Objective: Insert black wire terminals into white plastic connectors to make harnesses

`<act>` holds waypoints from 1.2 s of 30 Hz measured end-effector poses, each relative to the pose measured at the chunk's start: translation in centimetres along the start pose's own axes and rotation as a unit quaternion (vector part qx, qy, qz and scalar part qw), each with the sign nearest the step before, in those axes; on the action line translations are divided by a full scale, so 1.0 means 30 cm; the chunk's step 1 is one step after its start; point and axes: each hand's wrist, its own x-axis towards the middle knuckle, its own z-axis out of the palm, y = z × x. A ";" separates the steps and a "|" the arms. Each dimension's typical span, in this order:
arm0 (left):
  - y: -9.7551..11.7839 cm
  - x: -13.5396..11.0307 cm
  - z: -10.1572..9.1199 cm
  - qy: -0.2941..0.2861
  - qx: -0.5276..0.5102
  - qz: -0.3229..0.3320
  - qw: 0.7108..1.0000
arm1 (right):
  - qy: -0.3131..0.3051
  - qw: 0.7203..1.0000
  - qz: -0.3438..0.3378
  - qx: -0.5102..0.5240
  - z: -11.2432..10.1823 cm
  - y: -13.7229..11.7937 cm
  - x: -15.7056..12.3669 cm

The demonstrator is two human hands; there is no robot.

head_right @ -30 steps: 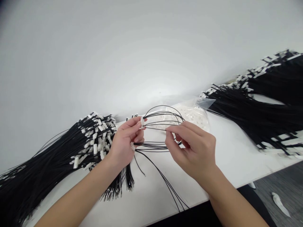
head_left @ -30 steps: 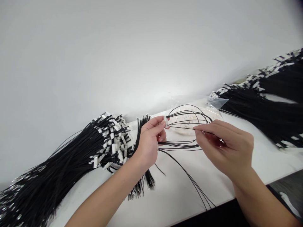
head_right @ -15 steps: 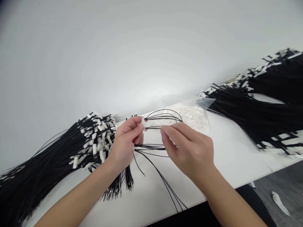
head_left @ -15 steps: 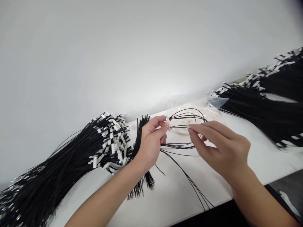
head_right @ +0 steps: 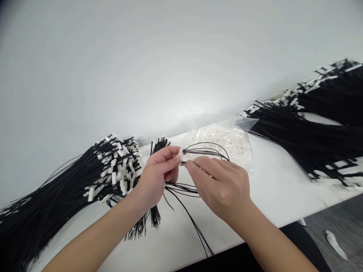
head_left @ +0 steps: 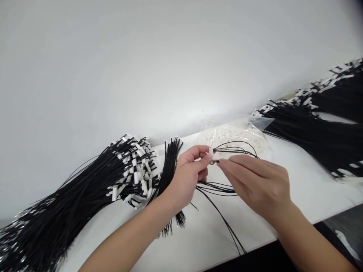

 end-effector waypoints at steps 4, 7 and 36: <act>0.004 0.006 -0.007 0.007 -0.004 0.007 1.000 | 0.036 0.999 0.012 0.004 0.005 -0.002 0.010; 0.010 0.018 -0.022 0.027 -0.010 0.000 1.000 | 0.080 0.997 0.007 -0.008 -0.008 -0.015 0.019; 0.001 0.027 -0.020 0.091 -0.069 -0.044 0.992 | -0.286 0.952 0.055 0.092 0.015 -0.074 -0.003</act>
